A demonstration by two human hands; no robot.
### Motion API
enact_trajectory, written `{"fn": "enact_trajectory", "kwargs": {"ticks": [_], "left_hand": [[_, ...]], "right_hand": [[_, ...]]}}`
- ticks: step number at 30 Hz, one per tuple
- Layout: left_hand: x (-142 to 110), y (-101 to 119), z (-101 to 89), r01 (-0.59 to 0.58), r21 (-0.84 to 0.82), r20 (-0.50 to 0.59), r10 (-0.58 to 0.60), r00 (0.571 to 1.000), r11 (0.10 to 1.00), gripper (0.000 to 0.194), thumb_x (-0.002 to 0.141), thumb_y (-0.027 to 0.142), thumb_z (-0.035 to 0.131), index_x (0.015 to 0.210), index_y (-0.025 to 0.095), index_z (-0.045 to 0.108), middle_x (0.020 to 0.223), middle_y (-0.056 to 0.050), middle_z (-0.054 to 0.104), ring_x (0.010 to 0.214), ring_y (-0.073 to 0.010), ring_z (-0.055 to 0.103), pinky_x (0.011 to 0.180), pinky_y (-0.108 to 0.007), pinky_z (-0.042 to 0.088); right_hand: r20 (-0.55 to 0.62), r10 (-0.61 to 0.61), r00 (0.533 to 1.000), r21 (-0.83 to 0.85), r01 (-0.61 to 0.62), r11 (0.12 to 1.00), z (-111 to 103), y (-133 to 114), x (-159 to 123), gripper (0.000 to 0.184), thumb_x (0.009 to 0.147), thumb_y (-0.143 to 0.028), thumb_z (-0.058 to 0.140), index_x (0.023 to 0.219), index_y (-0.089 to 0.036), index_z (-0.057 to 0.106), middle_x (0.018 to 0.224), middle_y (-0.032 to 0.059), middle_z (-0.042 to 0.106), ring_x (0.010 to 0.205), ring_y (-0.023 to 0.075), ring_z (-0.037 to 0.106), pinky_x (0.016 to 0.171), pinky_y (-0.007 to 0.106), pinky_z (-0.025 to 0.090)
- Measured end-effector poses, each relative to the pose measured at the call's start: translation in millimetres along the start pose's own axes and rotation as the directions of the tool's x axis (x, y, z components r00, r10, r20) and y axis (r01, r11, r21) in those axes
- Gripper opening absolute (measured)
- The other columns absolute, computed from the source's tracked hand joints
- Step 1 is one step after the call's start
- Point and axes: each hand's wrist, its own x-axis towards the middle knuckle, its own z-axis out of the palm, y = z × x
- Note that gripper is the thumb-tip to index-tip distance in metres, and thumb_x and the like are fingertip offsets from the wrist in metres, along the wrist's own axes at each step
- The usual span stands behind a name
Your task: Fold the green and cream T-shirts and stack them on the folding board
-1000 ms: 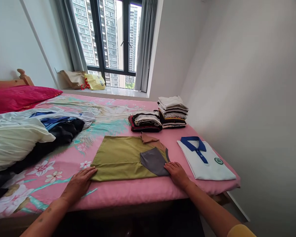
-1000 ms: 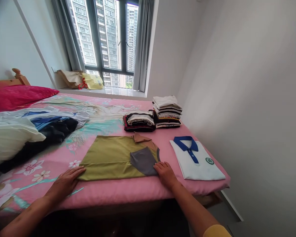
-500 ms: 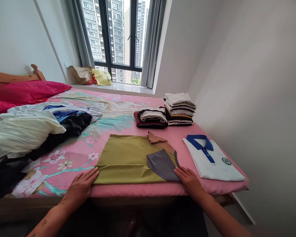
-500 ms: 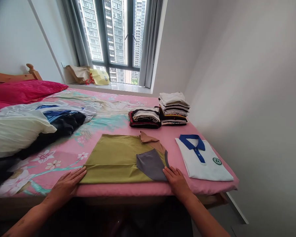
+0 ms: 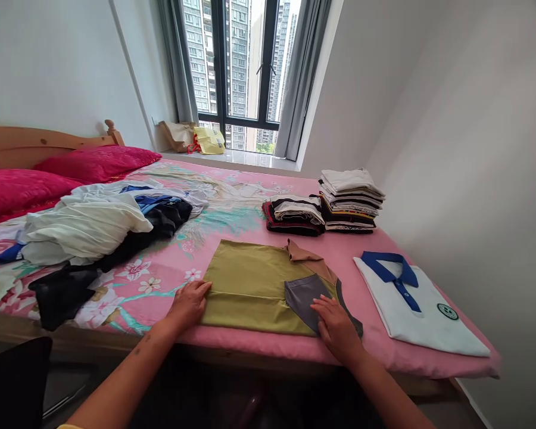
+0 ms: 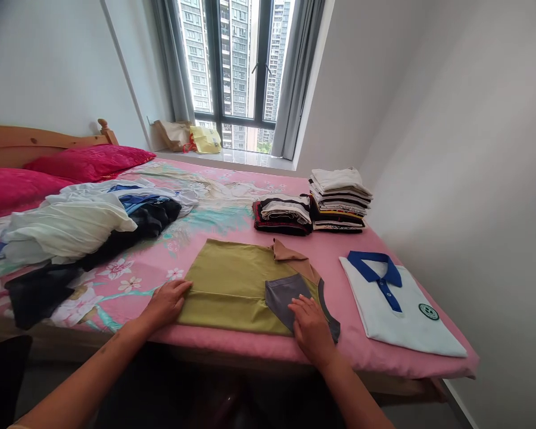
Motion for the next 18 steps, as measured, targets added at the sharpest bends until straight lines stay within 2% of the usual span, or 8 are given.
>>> {"fn": "enact_trajectory", "kwargs": {"ticks": [4, 7, 9, 11, 13, 15, 18], "left_hand": [[11, 5, -9.8, 0.061, 0.070, 0.076, -0.066, 0.995, 0.996, 0.031, 0.073, 0.020, 0.047, 0.098, 0.023, 0.064, 0.104, -0.008, 0.059, 0.102, -0.0254, 0.052, 0.086, -0.039, 0.040], [14, 2, -15.7, 0.053, 0.050, 0.086, -0.057, 0.995, 0.997, 0.019, 0.072, 0.022, 0.047, 0.083, 0.022, 0.062, 0.096, -0.005, 0.061, 0.096, -0.0239, 0.053, 0.081, -0.038, 0.039], [13, -3, -15.8, 0.039, 0.019, 0.083, -0.041, 0.996, 0.999, 0.017, 0.074, 0.021, 0.046, 0.082, 0.023, 0.062, 0.093, -0.004, 0.062, 0.093, -0.0225, 0.055, 0.080, -0.037, 0.039], [11, -8, -13.0, 0.063, 0.002, 0.035, -0.063, 0.997, 0.998, 0.021, 0.076, 0.019, 0.045, 0.086, 0.023, 0.062, 0.094, -0.004, 0.063, 0.093, -0.0223, 0.056, 0.082, -0.037, 0.040], [9, -9, -8.8, 0.084, -0.009, -0.064, -0.084, 0.994, 0.996, 0.026, 0.076, 0.016, 0.044, 0.092, 0.023, 0.062, 0.099, -0.005, 0.063, 0.097, -0.0233, 0.056, 0.085, -0.038, 0.041], [6, -1, -4.2, 0.013, -0.050, -0.154, -0.021, 0.988, 0.999, 0.030, 0.075, 0.013, 0.043, 0.097, 0.021, 0.062, 0.103, -0.006, 0.063, 0.101, -0.0229, 0.056, 0.089, -0.037, 0.042], [3, 28, 3.7, -0.244, -0.141, -0.167, 0.220, 0.961, 0.959, 0.036, 0.076, 0.008, 0.040, 0.099, 0.022, 0.064, 0.108, -0.005, 0.065, 0.106, -0.0187, 0.056, 0.095, -0.032, 0.041]], "right_hand": [[-0.006, 0.099, 0.995, 0.009, -0.099, 0.995, 23, 6, 0, 0.032, 0.084, -0.018, 0.041, 0.109, -0.016, 0.061, 0.118, 0.0101, 0.060, 0.117, 0.0250, 0.050, 0.101, 0.048, 0.038], [-0.029, 0.126, 0.992, 0.011, -0.126, 0.992, 37, 11, -8, 0.033, 0.084, -0.019, 0.042, 0.112, -0.016, 0.059, 0.122, 0.0109, 0.057, 0.118, 0.0256, 0.049, 0.101, 0.048, 0.038], [-0.042, 0.136, 0.990, 0.009, -0.136, 0.991, 42, 13, -11, 0.033, 0.084, -0.020, 0.042, 0.113, -0.017, 0.058, 0.124, 0.0103, 0.056, 0.120, 0.0251, 0.047, 0.103, 0.049, 0.036], [-0.033, 0.147, 0.989, 0.008, -0.146, 0.989, 42, 14, -12, 0.033, 0.084, -0.020, 0.042, 0.113, -0.017, 0.058, 0.125, 0.0101, 0.055, 0.121, 0.0249, 0.046, 0.104, 0.048, 0.035], [-0.006, 0.160, 0.987, 0.009, -0.160, 0.987, 39, 13, -10, 0.034, 0.084, -0.019, 0.041, 0.113, -0.017, 0.058, 0.125, 0.0098, 0.055, 0.122, 0.0250, 0.045, 0.104, 0.049, 0.034], [0.017, 0.186, 0.982, 0.015, -0.186, 0.982, 33, 7, -5, 0.034, 0.083, -0.017, 0.042, 0.113, -0.017, 0.058, 0.125, 0.0094, 0.056, 0.121, 0.0247, 0.046, 0.104, 0.049, 0.034], [0.028, 0.198, 0.980, 0.046, -0.199, 0.979, 23, -10, 9, 0.034, 0.083, -0.016, 0.041, 0.113, -0.018, 0.058, 0.124, 0.0090, 0.056, 0.121, 0.0228, 0.046, 0.106, 0.047, 0.031]]}}
